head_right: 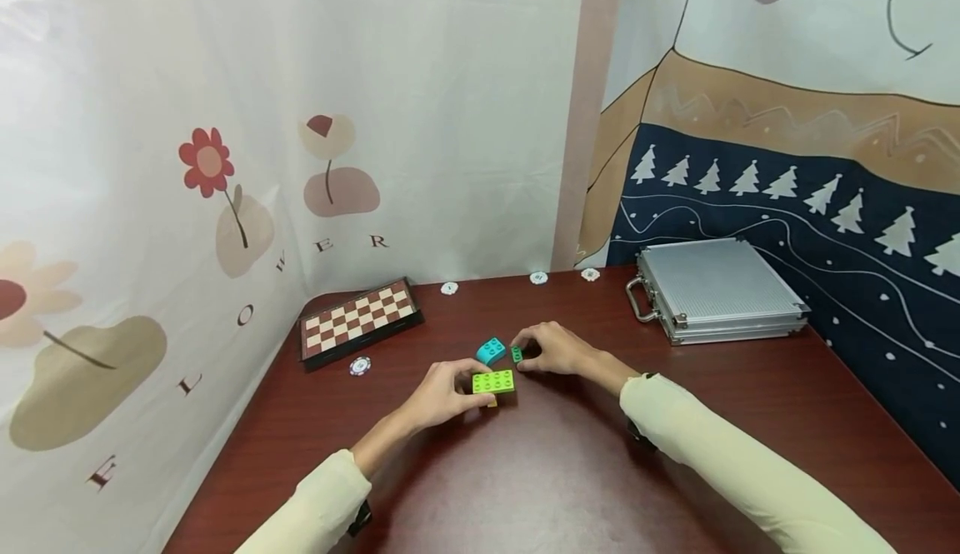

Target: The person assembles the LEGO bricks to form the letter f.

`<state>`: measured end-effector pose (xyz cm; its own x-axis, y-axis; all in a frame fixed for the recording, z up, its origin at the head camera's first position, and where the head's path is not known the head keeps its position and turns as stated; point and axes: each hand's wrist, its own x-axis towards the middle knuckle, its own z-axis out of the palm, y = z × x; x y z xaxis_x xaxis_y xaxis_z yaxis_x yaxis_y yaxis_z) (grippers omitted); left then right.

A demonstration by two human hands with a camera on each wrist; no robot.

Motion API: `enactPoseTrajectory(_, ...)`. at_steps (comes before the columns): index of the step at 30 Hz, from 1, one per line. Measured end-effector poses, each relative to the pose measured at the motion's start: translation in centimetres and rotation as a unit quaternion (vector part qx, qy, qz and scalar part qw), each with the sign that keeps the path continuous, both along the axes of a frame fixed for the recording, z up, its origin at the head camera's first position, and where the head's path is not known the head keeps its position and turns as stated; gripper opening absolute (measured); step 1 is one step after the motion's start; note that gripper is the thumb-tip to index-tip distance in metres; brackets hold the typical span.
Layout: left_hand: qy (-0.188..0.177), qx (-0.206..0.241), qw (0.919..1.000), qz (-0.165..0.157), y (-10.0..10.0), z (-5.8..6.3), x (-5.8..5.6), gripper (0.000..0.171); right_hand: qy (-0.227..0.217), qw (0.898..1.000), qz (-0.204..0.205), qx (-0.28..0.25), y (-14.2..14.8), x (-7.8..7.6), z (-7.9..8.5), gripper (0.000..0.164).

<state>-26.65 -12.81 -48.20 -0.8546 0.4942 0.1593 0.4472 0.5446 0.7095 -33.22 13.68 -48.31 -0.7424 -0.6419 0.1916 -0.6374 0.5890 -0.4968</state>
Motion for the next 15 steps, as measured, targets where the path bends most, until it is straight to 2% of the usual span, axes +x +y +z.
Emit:
enactPoseTrajectory(5, -0.014, 0.004, 0.9999, 0.004, 0.1, 0.1, -0.1, 0.034, 0.008, 1.0, 0.001, -0.02, 0.4, 0.4, 0.6, 0.034)
enactPoseTrajectory(15, -0.009, -0.002, 0.9999, 0.006, 0.1, 0.1, -0.1, 0.035, 0.018, 0.999, 0.018, -0.043, 0.0, 1.8, 3.0, 0.036)
